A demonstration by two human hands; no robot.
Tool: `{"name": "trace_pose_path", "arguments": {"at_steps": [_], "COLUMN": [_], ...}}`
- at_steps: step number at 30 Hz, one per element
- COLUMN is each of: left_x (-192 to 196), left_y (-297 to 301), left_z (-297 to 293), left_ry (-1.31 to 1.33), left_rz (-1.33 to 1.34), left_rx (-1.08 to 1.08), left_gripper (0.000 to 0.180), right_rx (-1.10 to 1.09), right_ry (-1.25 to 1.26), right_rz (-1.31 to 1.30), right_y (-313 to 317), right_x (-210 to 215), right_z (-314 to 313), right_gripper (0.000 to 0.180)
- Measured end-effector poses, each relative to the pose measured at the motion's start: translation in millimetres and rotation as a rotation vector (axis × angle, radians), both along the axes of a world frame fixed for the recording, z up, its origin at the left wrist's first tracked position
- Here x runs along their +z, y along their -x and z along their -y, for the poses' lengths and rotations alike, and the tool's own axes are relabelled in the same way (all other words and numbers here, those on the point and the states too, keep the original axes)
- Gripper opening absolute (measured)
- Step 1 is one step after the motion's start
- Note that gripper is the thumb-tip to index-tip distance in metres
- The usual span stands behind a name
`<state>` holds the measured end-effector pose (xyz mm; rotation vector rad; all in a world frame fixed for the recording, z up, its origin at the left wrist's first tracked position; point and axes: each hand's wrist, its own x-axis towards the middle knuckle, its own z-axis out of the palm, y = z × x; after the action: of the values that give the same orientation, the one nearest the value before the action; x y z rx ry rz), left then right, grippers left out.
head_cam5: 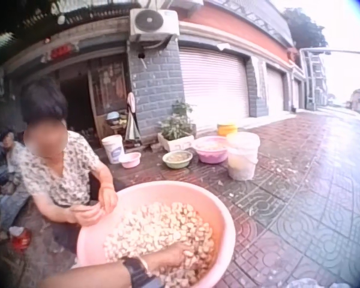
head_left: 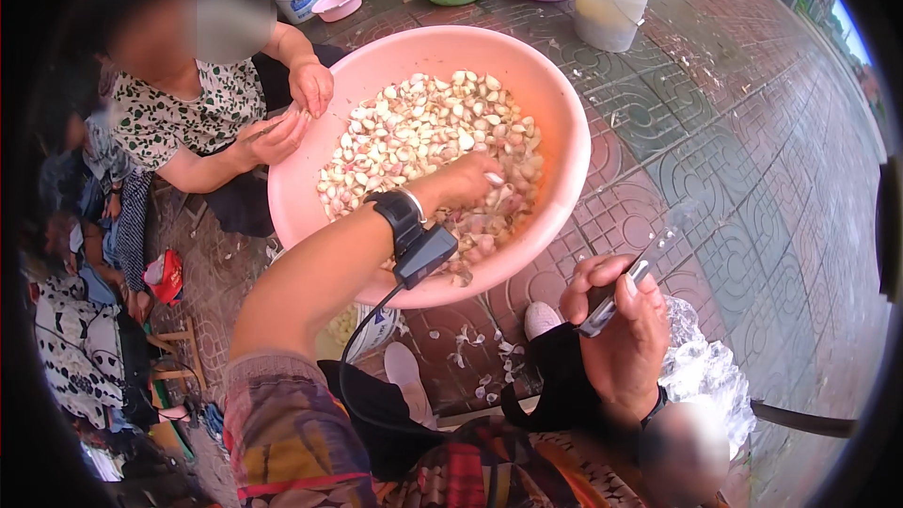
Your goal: The recorder sits on a stool and uses a small knife to peel cloves of garlic into a pink bowl.
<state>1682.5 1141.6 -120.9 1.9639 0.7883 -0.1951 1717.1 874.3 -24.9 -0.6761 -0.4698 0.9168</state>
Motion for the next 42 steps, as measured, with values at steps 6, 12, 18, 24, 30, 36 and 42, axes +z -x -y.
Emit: {"name": "trace_pose_path", "arguments": {"at_steps": [6,12,18,24,30,36,42], "left_x": [-4,28,77,112,85,64,48], "left_y": [-10,-10,40,104,132,147,150], "left_z": [-2,-3,51,138,180,193,196], "left_ry": [0.359,0.761,0.947,0.963,1.097,1.183,1.154], "left_rz": [0.207,0.439,0.660,0.902,1.069,1.195,1.215], "left_rx": [0.292,0.134,0.119,0.314,0.477,0.628,0.652], "left_gripper": [0.015,0.015,0.026,0.021,0.023,0.019,0.018], "right_rx": [0.001,0.030,-0.006,-0.040,0.035,0.122,0.111], "right_ry": [0.034,0.019,0.119,-0.064,-0.106,0.091,0.080], "right_rz": [-0.007,0.000,0.075,0.069,0.161,0.418,0.396], "right_y": [4,2,4,14,40,55,58], "right_x": [2,-2,-8,-13,-14,-16,-17], "right_z": [3,4,1,-7,-10,-6,-9], "right_gripper": [0.022,0.021,0.026,0.021,0.022,0.025,0.024]}}
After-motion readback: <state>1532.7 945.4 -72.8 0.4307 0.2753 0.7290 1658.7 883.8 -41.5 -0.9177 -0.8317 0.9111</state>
